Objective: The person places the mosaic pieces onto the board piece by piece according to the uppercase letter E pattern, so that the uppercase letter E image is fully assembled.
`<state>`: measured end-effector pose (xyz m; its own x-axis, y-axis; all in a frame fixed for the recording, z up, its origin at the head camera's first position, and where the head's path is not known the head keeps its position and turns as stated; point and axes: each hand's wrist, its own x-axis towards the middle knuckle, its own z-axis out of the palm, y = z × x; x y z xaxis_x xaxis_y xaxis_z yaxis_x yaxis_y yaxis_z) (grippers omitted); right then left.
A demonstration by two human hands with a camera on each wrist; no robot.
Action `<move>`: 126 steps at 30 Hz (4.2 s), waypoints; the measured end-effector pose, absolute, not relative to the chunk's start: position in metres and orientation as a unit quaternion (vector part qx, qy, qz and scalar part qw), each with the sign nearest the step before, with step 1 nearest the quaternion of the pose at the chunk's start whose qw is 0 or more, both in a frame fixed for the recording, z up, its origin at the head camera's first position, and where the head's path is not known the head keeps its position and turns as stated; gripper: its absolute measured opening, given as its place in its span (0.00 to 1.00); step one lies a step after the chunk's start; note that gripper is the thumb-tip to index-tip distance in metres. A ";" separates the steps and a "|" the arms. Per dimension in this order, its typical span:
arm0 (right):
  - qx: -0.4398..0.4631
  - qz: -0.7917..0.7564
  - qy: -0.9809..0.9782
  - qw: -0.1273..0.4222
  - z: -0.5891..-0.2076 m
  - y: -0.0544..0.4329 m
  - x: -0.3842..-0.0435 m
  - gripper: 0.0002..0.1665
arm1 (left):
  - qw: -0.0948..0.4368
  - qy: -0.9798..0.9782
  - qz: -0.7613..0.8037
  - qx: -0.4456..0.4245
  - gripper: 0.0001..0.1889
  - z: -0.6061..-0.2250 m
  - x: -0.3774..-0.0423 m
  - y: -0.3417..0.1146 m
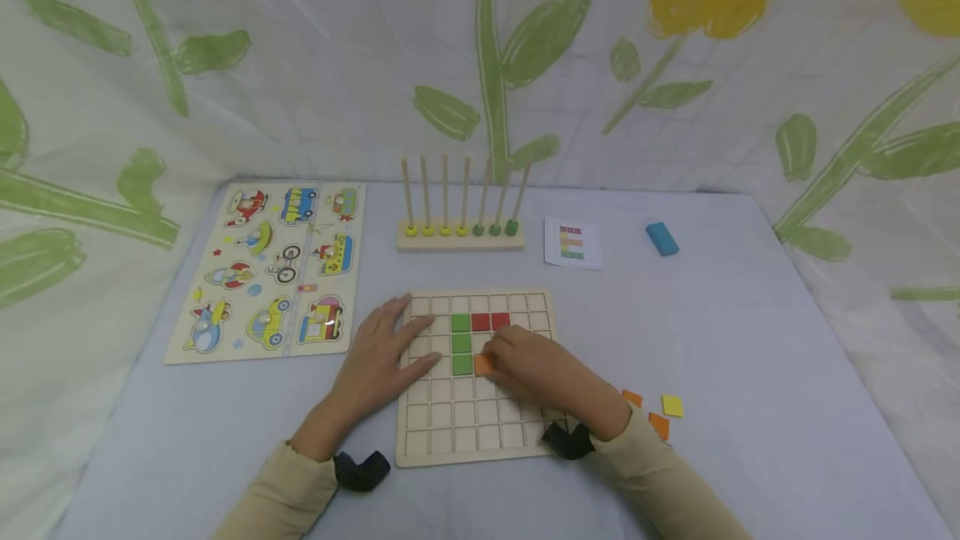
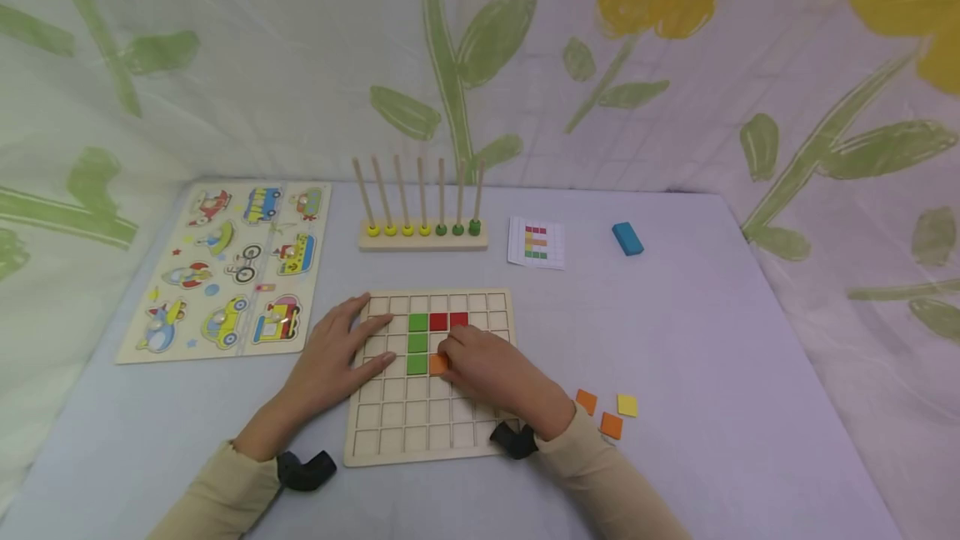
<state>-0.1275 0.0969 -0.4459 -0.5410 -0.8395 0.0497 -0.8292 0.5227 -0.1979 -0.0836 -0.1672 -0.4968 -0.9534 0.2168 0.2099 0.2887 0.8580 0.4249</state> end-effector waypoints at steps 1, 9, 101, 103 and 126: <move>-0.481 -0.101 0.871 0.022 -0.447 0.097 -0.128 0.13 | 0.077 -0.961 -0.233 -0.131 0.31 -0.497 -0.084 -0.167; -0.474 -0.104 0.874 0.032 -0.448 0.096 -0.129 0.13 | 0.066 -0.958 -0.256 -0.112 0.30 -0.495 -0.082 -0.166; -0.258 -0.131 0.954 0.078 -0.423 0.235 -0.113 0.23 | 0.062 -0.964 -0.251 -0.071 0.30 -0.495 -0.052 -0.151; -0.294 -0.126 0.946 0.056 -0.424 0.224 -0.116 0.23 | 0.062 -0.963 -0.251 -0.071 0.30 -0.495 -0.052 -0.150; -0.467 -0.094 0.879 0.021 -0.441 0.125 -0.131 0.10 | 0.074 -0.963 -0.250 -0.074 0.29 -0.497 -0.052 -0.152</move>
